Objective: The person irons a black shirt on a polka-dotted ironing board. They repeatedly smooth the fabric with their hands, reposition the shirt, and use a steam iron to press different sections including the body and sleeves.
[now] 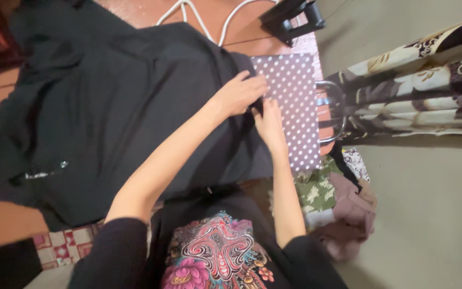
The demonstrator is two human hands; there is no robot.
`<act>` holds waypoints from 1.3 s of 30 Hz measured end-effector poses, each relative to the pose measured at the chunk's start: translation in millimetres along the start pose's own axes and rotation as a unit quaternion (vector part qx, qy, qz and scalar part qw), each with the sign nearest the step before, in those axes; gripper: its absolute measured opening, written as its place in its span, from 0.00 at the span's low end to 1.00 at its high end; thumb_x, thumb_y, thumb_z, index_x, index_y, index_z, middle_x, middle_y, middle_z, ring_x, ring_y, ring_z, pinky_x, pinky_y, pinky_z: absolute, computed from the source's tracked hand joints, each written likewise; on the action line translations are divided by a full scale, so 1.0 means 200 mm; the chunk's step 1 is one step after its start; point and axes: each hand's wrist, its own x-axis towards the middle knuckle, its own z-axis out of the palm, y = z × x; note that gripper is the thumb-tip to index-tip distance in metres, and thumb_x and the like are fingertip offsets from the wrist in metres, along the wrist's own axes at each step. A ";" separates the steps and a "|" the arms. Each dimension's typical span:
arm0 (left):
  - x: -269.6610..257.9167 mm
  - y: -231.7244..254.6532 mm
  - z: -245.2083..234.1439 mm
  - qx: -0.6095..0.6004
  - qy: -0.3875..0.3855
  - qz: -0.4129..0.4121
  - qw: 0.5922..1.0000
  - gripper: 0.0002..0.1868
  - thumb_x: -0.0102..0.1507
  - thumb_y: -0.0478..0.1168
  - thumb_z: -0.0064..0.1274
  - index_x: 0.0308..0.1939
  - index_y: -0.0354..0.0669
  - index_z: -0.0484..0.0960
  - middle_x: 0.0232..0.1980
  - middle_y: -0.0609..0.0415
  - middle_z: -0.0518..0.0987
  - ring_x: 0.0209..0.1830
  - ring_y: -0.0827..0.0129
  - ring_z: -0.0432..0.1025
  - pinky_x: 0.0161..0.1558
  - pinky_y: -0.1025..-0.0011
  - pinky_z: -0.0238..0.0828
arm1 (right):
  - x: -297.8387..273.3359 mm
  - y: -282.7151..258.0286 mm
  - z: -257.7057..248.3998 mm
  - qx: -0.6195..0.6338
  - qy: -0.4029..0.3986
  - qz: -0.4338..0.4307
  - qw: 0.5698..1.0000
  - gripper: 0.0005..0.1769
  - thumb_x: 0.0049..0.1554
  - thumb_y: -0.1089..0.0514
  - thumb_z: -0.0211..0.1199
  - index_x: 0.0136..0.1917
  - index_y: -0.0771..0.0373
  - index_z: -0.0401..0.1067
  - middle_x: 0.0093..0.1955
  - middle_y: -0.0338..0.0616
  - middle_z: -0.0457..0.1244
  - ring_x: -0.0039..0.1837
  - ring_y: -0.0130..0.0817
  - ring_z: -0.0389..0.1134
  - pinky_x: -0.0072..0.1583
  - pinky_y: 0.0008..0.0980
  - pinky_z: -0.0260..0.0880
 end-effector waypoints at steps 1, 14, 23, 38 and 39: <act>0.06 -0.05 0.09 -0.054 -0.020 0.028 0.998 0.29 0.44 0.44 0.55 0.50 0.46 0.86 0.53 0.51 0.84 0.56 0.60 0.77 0.60 0.55 0.62 | -0.02 0.00 -0.04 0.064 0.006 -0.046 0.997 0.21 0.61 0.58 0.62 0.64 0.70 0.65 0.59 0.65 0.64 0.63 0.63 0.65 0.61 0.52 0.65; 0.41 -1.15 0.03 0.284 -0.427 -0.069 0.856 0.09 0.60 0.45 0.58 0.41 0.53 0.90 0.44 0.58 0.86 0.48 0.64 0.79 0.54 0.58 0.67 | -0.06 0.16 -0.18 0.115 -0.005 0.029 0.993 0.16 0.64 0.56 0.62 0.58 0.67 0.64 0.47 0.65 0.67 0.53 0.67 0.69 0.49 0.49 0.68; 0.39 -1.23 -0.01 -0.177 -0.240 -0.528 0.795 0.18 0.72 0.41 0.46 0.36 0.26 0.81 0.25 0.43 0.78 0.20 0.59 0.75 0.21 0.64 0.73 | 0.11 0.12 -0.29 0.054 -0.063 0.151 0.985 0.20 0.59 0.51 0.70 0.54 0.67 0.67 0.35 0.56 0.65 0.36 0.52 0.63 0.41 0.45 0.64; -0.98 -1.14 -0.26 0.259 -0.253 -0.368 0.856 0.06 0.76 0.43 0.56 0.50 0.46 0.84 0.53 0.52 0.79 0.62 0.61 0.73 0.72 0.45 0.61 | 0.83 -0.01 0.15 -0.182 0.106 -0.195 0.958 0.11 0.62 0.61 0.62 0.57 0.66 0.67 0.54 0.54 0.62 0.57 0.52 0.64 0.60 0.48 0.65; -1.00 -1.11 -0.31 0.275 -0.247 -0.358 0.858 0.09 0.68 0.44 0.59 0.50 0.47 0.84 0.53 0.53 0.80 0.62 0.62 0.73 0.70 0.45 0.61 | 0.89 -0.02 0.22 -0.239 0.110 -0.196 0.945 0.10 0.61 0.60 0.63 0.55 0.65 0.68 0.53 0.52 0.62 0.56 0.50 0.65 0.59 0.47 0.67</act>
